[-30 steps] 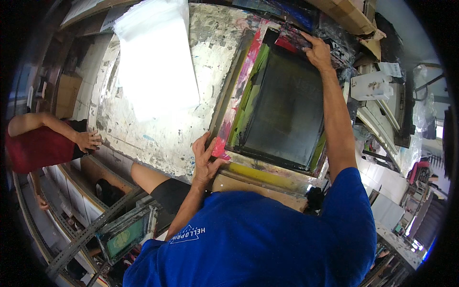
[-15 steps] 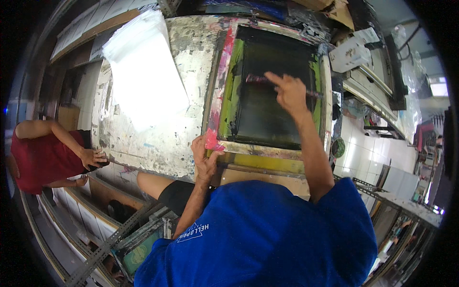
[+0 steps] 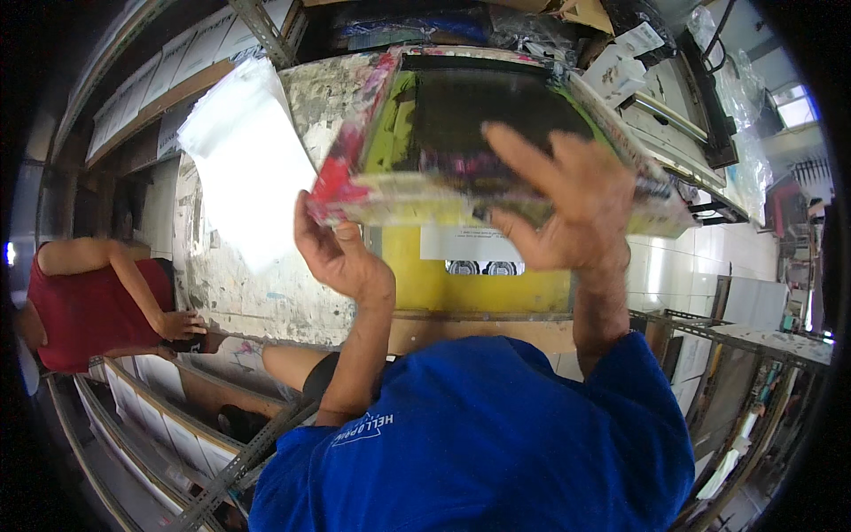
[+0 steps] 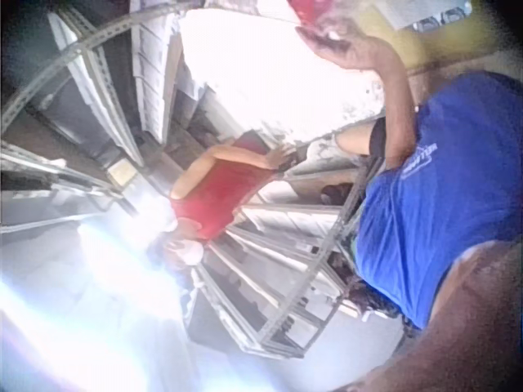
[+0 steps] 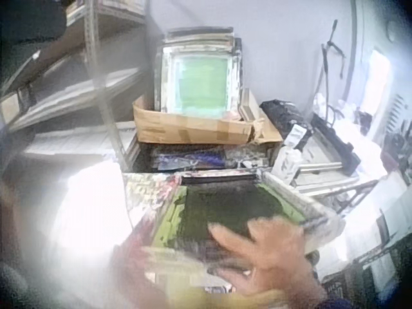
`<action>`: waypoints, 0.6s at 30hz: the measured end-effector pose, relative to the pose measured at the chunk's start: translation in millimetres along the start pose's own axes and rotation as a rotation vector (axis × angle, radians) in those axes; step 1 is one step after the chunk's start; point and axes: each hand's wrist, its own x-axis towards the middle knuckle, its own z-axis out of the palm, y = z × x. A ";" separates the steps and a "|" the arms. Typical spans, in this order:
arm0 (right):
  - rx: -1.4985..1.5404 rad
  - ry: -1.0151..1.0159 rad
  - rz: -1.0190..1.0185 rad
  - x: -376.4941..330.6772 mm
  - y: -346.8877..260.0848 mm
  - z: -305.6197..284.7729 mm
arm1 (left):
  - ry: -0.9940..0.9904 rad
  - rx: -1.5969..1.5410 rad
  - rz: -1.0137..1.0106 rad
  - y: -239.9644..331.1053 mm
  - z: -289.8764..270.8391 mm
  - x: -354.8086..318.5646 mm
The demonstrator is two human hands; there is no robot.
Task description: The person repeatedly places sheets of paper onto a printing base, lowers a screen frame, and uses a squeegee to spread ink across the screen. Another person assists by removing and stacking each printed sheet onto a nearby rack.
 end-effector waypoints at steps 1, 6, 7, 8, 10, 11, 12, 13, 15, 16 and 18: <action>-0.026 -0.013 0.012 14.9 7.3 -8.0 | -0.029 -0.154 0.065 -14.4 12.9 9.4; 0.145 0.080 -0.093 93.9 38.5 -37.2 | -0.350 0.131 -0.070 -139.1 68.9 62.3; 0.130 0.092 -0.077 99.9 43.3 -40.8 | -0.478 0.146 -0.250 -142.3 96.4 62.3; 0.145 0.112 -0.100 112.6 40.6 -42.9 | -0.589 0.338 -0.167 -187.9 94.4 76.1; 0.159 0.003 0.042 130.0 37.5 -50.1 | -0.670 0.666 -0.070 -258.3 100.8 79.9; 0.176 -0.078 0.139 141.7 33.2 -56.9 | -0.656 0.829 0.077 -281.0 101.8 77.2; 0.171 -0.155 0.246 151.2 31.3 -66.5 | -0.651 0.970 0.233 -287.2 114.2 71.8; 0.136 0.003 0.102 142.0 42.2 -53.3 | -0.722 1.029 0.226 -291.6 118.5 70.5; 0.205 -0.041 0.069 140.3 49.8 -62.2 | -0.886 1.139 0.207 -279.4 129.9 63.2; 0.247 -0.062 0.042 141.4 50.3 -67.7 | -0.879 1.095 0.188 -280.7 132.8 65.4; 0.322 0.010 -0.030 140.1 53.9 -65.0 | -0.849 1.018 0.149 -284.3 133.3 74.8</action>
